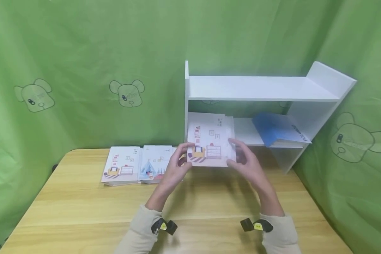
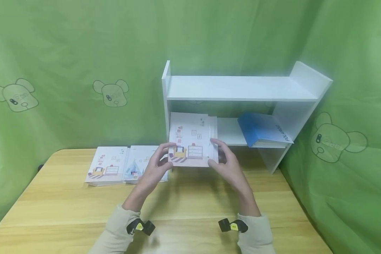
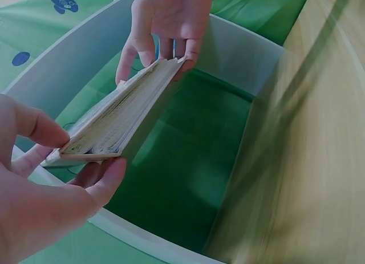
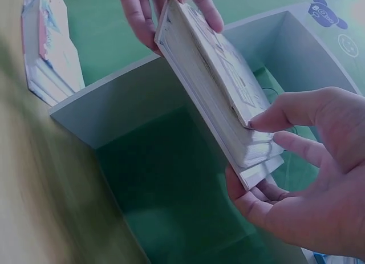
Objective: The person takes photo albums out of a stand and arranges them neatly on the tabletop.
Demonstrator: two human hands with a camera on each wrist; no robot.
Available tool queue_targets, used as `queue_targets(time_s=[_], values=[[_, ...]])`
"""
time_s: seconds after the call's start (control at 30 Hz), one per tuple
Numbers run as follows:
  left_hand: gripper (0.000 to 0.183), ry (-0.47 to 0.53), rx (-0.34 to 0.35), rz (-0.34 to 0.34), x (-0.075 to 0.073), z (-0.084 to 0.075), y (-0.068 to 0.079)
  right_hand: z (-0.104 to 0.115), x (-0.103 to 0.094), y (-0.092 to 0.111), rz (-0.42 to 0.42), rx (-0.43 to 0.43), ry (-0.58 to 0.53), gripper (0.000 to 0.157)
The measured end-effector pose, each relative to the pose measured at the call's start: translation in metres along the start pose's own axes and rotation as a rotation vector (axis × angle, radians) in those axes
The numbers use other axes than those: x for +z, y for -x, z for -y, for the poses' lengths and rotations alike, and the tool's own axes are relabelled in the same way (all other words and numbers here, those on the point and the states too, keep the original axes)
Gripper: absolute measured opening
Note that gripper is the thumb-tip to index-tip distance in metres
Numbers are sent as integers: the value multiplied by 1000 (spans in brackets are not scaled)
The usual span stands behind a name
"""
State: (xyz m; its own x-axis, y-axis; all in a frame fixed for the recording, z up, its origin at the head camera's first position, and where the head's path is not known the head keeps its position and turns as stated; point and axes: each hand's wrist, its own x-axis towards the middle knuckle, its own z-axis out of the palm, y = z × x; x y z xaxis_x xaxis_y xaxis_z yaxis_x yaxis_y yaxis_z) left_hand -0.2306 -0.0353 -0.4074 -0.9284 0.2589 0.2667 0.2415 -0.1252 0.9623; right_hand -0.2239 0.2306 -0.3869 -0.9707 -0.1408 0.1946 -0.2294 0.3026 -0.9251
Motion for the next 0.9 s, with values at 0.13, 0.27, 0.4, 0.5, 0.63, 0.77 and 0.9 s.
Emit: queue_targets(time_s=[0.13,0.27,0.4,0.5,0.63,0.77,0.9], values=[[69,10,15,1,-2,0,1,-1,2,1,-3,-5,5,75],[72,6,25,9,-4,-2,2,0,2,2,-10,-7,28,76],[70,-34,25,14,-6,-2,2,0,1,4,-12,-8,36,75],[69,-58,26,17,-7,0,2,-1,1,5,-12,-9,57,75],[67,-62,10,28,-10,2,4,-1,1,8,-7,-9,88,75],[63,-55,-6,39,-13,3,6,-1,3,10,-6,-10,94,74],[62,-31,-20,44,-14,3,8,-1,4,13,-8,-12,110,73]])
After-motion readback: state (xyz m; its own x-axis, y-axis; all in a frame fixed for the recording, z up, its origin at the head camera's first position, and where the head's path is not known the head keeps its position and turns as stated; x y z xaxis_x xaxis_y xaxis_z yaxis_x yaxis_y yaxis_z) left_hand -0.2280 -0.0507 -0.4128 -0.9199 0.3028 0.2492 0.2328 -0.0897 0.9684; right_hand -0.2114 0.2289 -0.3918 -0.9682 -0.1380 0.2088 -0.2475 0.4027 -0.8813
